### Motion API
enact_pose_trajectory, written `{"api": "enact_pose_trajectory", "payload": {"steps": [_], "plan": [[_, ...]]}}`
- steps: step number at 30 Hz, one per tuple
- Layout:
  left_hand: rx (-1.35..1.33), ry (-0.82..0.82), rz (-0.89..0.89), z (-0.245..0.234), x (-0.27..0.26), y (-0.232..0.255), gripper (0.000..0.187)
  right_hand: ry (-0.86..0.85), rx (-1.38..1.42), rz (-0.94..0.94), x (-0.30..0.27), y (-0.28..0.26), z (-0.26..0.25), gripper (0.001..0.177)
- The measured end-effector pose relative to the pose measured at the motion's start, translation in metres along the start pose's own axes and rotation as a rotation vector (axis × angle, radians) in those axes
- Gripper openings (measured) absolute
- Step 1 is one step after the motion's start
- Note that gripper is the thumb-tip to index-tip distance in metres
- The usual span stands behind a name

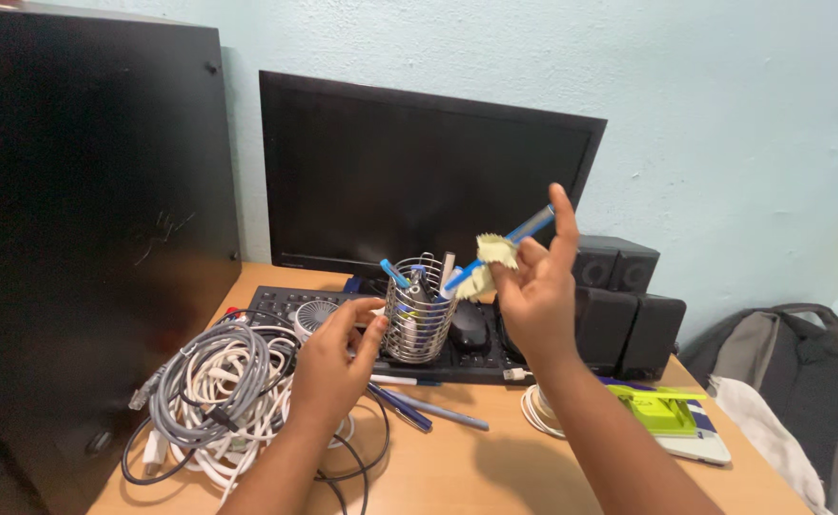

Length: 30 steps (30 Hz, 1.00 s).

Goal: The person cleans a cluttered desk using a cloth. They wipe a green tape dispenser, a small white fan, a keyboard, and two computer mice. The person also moves a pen holder and a stamp pad to access the areas underneath.

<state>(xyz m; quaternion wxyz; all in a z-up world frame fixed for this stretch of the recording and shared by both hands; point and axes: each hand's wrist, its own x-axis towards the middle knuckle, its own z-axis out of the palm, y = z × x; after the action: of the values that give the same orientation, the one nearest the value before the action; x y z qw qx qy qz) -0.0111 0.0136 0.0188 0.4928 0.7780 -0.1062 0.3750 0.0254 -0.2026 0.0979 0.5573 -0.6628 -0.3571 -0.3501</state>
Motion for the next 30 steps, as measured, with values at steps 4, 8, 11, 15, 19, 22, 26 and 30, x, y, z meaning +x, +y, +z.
{"api": "enact_pose_trajectory", "payload": {"steps": [4, 8, 11, 15, 19, 22, 26, 30], "plan": [[0.022, 0.002, -0.042, -0.005, 0.002, 0.000, 0.022, -0.100, -0.319, 0.149, 0.012, 0.005, 0.017, 0.076], [0.020, 0.013, -0.067, -0.007, 0.003, 0.000, 0.021, -0.331, -0.708, 0.020, 0.010, 0.013, 0.023, 0.070], [0.023, 0.016, -0.070, -0.007, 0.003, 0.000, 0.020, -0.345, -0.783, -0.198, 0.007, 0.010, 0.022, 0.070], [-0.001, 0.028, -0.090, -0.009, 0.005, 0.001, 0.020, -0.113, -0.568, -0.361, -0.002, -0.003, 0.004, 0.055], [0.080, 0.041, -0.144, -0.012, 0.007, -0.002, 0.021, -0.221, -0.531, -0.151, -0.017, 0.003, -0.015, 0.011], [0.094, 0.048, -0.073, -0.011, 0.009, -0.009, 0.019, -0.506, -0.605, -0.026, -0.034, 0.019, -0.013, 0.005], [0.161, 0.013, -0.048, -0.008, 0.009, -0.022, 0.016, -0.756, -0.744, 0.106, -0.067, 0.037, 0.013, 0.015], [0.232, -0.067, 0.029, -0.008, 0.009, -0.029, 0.016, -0.836, -0.788, -0.057, -0.086, 0.061, 0.027, 0.022]]}}
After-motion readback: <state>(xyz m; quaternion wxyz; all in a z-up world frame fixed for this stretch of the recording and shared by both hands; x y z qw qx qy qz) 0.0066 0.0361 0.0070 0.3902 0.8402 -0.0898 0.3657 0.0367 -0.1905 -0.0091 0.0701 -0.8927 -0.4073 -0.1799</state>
